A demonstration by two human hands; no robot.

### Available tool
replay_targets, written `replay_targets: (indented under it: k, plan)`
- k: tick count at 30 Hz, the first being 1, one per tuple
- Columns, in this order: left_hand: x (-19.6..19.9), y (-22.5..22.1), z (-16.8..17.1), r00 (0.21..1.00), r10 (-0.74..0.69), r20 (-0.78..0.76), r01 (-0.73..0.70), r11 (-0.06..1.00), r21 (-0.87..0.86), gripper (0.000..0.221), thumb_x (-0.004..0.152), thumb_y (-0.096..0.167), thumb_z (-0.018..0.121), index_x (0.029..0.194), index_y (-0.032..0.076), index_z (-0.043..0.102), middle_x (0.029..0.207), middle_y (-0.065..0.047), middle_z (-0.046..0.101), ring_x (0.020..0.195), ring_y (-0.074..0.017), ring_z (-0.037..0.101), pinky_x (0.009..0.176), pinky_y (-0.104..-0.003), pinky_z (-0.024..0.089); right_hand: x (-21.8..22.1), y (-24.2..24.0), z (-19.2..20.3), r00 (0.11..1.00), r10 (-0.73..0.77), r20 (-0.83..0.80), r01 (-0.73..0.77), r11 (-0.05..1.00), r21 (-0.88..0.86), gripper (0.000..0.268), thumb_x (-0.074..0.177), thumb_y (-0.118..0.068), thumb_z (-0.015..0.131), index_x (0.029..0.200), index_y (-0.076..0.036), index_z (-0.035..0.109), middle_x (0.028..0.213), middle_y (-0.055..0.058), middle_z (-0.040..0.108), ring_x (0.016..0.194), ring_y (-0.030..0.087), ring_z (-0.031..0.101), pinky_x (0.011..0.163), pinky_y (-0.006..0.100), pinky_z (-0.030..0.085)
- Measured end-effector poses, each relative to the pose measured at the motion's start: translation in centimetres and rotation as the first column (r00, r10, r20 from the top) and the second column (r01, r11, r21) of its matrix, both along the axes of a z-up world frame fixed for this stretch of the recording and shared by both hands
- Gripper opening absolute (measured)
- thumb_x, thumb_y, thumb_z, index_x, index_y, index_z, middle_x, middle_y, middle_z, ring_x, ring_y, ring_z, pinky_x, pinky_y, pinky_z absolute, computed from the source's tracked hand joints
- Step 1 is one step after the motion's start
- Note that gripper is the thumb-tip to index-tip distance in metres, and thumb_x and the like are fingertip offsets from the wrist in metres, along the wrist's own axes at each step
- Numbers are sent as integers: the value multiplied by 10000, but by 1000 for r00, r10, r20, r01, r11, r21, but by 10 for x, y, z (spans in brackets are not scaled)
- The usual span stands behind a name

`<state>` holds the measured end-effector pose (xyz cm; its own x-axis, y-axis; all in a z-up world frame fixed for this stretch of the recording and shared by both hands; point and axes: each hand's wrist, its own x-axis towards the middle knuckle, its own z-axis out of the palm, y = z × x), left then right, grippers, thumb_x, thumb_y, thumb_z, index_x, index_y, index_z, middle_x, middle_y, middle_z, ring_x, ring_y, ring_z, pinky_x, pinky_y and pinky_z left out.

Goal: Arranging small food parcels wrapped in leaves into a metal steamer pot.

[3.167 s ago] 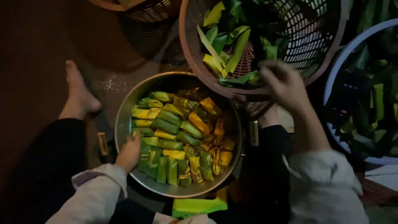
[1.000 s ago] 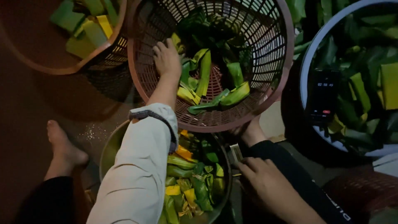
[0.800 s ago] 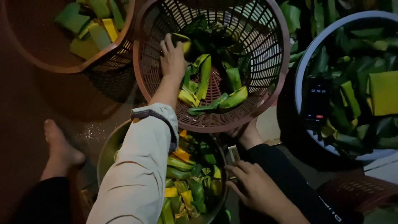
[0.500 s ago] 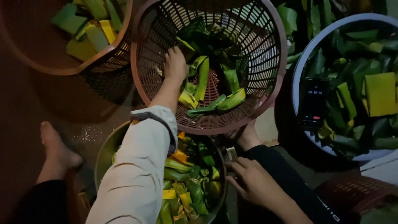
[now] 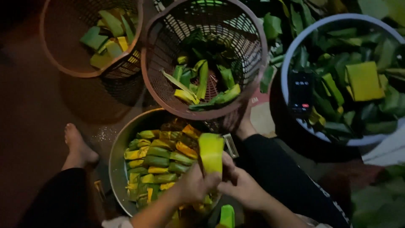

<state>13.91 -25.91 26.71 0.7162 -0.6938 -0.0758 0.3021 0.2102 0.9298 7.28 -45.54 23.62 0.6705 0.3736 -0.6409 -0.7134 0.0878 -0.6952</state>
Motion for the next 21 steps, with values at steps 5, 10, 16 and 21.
replay_targets:
  k: [5, 10, 16, 21]
  plan:
    - [-18, 0, 28, 739, 165, 654, -595, 616, 517, 586, 925, 632, 528, 944, 50, 585, 883, -82, 582, 776, -224, 593, 732, -357, 496, -34, -13, 10, 984, -175, -14, 174, 982, -72, 346, 924, -91, 664, 1245, 24, 722, 1019, 122, 779, 862, 184, 691, 799, 318, 556]
    - [-21, 4, 6, 925, 73, 374, -218, 906, 362, 731, 870, 466, 677, 1435, 75, 429, 1385, -150, 517, 1240, -308, 537, 1048, -456, 473, -29, 4, 16, 960, -19, 280, 83, 973, -216, 306, 929, -132, 638, 1201, -8, 701, 1068, 67, 701, 861, 145, 639, 769, 269, 527]
    - [-61, -5, -64, 932, 363, 19, -324, 806, 496, 455, 896, 184, 700, 1304, 46, 553, 1050, -85, 699, 876, -170, 673, 779, -291, 576, -37, 24, -45, 926, -125, 357, 248, 913, -323, 366, 881, -93, 701, 1213, -12, 573, 981, 90, 685, 765, 146, 658, 689, 284, 566]
    - [-65, 14, -150, 853, 458, -251, -129, 650, 749, 680, 999, 463, 669, 1460, -1, 483, 1533, -250, 461, 1488, -376, 360, 1214, -570, 314, -11, 13, -38, 890, -43, 455, 267, 856, -442, 453, 897, -80, 773, 1247, 106, 553, 1026, 316, 644, 950, 499, 704, 757, 538, 572]
